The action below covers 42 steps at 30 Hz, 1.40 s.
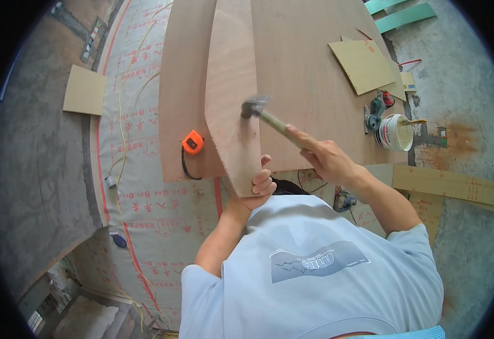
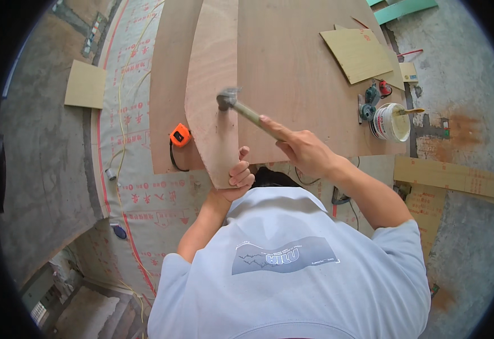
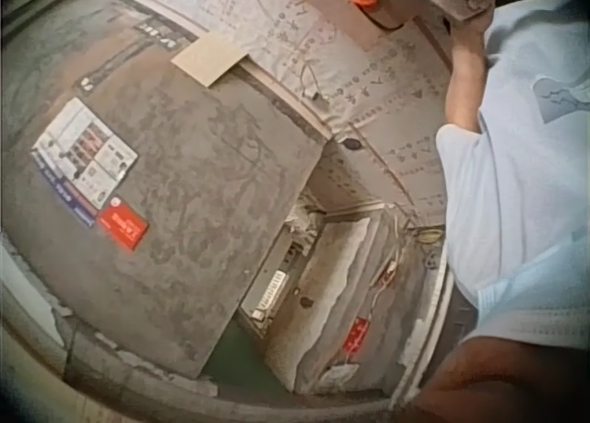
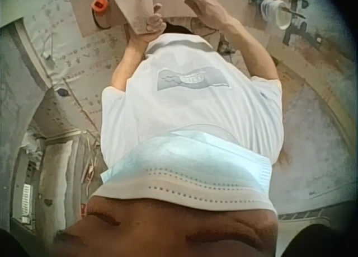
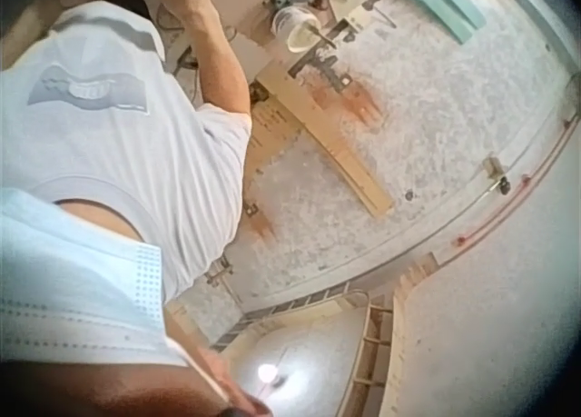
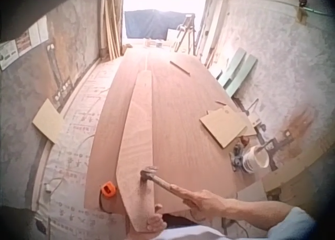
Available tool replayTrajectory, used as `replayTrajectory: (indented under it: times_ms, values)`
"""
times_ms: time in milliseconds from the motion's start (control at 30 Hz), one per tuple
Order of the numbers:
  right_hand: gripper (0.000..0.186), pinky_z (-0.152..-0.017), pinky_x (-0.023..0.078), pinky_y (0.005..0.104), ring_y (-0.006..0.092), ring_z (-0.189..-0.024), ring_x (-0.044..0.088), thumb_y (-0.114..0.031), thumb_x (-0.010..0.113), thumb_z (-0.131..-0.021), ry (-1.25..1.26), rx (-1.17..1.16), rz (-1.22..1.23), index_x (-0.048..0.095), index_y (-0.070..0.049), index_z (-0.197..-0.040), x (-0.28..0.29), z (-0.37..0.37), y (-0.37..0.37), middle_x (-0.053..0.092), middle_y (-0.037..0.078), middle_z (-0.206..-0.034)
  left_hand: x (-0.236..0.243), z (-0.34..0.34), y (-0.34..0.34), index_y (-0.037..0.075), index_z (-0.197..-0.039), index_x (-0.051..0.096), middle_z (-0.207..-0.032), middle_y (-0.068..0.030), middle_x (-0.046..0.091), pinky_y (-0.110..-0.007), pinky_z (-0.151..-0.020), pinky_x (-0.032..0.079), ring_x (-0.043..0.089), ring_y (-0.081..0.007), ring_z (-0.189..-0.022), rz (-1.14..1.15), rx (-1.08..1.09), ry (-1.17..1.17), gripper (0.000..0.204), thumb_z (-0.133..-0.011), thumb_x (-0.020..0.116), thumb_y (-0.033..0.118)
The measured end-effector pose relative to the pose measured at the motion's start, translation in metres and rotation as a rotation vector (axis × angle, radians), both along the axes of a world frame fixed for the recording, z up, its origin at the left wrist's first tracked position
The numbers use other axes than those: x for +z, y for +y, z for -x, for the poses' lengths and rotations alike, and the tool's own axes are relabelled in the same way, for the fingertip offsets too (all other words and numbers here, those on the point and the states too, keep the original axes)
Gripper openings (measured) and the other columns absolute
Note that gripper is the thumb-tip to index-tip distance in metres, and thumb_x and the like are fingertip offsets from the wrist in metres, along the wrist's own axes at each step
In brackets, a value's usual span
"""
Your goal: Measuring and cutting wooden panels and hammering wood pieces to a board in a workshop setting.
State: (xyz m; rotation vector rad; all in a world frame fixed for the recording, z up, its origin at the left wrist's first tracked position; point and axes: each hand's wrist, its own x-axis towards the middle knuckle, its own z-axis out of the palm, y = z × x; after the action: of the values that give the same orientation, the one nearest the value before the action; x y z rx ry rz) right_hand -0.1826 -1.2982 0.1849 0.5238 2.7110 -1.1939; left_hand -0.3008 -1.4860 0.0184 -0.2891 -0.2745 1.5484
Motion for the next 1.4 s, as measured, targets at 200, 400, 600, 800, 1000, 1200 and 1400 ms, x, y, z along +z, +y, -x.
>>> replayTrajectory:
  times_ms: [200,400,600,800,1000,1200,1400]
  values:
    - [0.072,-0.05,0.048,0.0296,0.0149,-0.051,0.052,-0.005,0.052,-0.097,0.093,-0.237,0.274,0.015,-0.024,-0.156,0.02,0.052,0.059,0.052,0.008,-0.074,0.003,0.001,-0.052,0.005,-0.133,0.041,-0.064,-0.0014,0.049,-0.029,-0.055,0.037,0.047,-0.0148,-0.049,-0.038,-0.114,0.138,0.051,-0.101,0.041,0.045]
    - [0.064,-0.061,0.051,0.0414,0.0234,-0.066,0.063,-0.012,0.047,-0.098,0.091,-0.383,-0.047,0.019,-0.021,-0.155,-0.021,0.089,0.094,0.06,0.017,-0.084,-0.003,-0.001,-0.162,0.005,-0.143,0.034,-0.069,-0.0059,0.055,-0.028,-0.059,0.04,0.053,-0.0158,-0.054,-0.181,-0.039,-0.163,0.074,-0.093,0.05,0.057]
    - [0.057,-0.07,0.05,0.0494,0.0386,-0.078,0.065,-0.014,0.045,-0.097,-0.009,-0.422,-0.197,0.027,-0.018,-0.152,-0.054,0.216,0.176,0.065,0.026,-0.096,-0.01,-0.013,-0.175,0.004,-0.142,0.037,-0.066,-0.0081,0.053,-0.028,-0.054,0.038,0.048,-0.0157,-0.049,-0.044,-0.022,-0.06,0.079,-0.092,0.042,0.065]
    - [0.055,-0.07,0.052,0.0488,0.0392,-0.078,0.065,-0.014,0.044,-0.097,0.244,-0.486,-0.391,0.032,-0.018,-0.151,-0.091,0.279,0.2,0.066,0.026,-0.097,-0.006,-0.015,-0.175,0.003,-0.143,0.036,-0.066,-0.01,0.051,-0.028,-0.053,0.039,0.047,-0.0173,-0.049,-0.009,0.006,-0.099,0.079,-0.094,0.035,0.065]
    - [0.051,-0.064,0.054,0.0451,0.0324,-0.066,0.064,-0.02,0.043,-0.1,0.097,-0.512,-0.276,0.034,-0.02,-0.151,-0.1,0.286,0.204,0.067,0.021,-0.093,-0.01,-0.016,-0.176,0.002,-0.143,0.035,-0.066,-0.0108,0.05,-0.027,-0.049,0.041,0.047,-0.0187,-0.049,-0.016,-0.009,-0.112,0.078,-0.095,0.034,0.063]
    - [0.051,-0.052,0.051,0.0431,0.0229,-0.057,0.06,-0.02,0.042,-0.101,0.219,-0.527,-0.55,0.033,-0.019,-0.151,-0.103,0.283,0.199,0.065,0.018,-0.086,-0.017,-0.017,-0.178,0.002,-0.142,0.035,-0.066,-0.0111,0.051,-0.028,-0.049,0.041,0.048,-0.0185,-0.05,0.018,-0.051,-0.142,0.076,-0.095,0.035,0.062]
    - [0.05,-0.058,0.054,0.043,0.0251,-0.068,0.062,-0.02,0.041,-0.101,-0.062,-0.683,0.042,0.034,-0.021,-0.15,-0.106,0.287,0.207,0.064,0.015,-0.087,-0.031,-0.008,-0.18,0.004,-0.143,0.034,-0.071,-0.0128,0.053,-0.029,-0.054,0.042,0.049,-0.0203,-0.055,-0.05,-0.139,-0.072,0.075,-0.096,0.036,0.062]
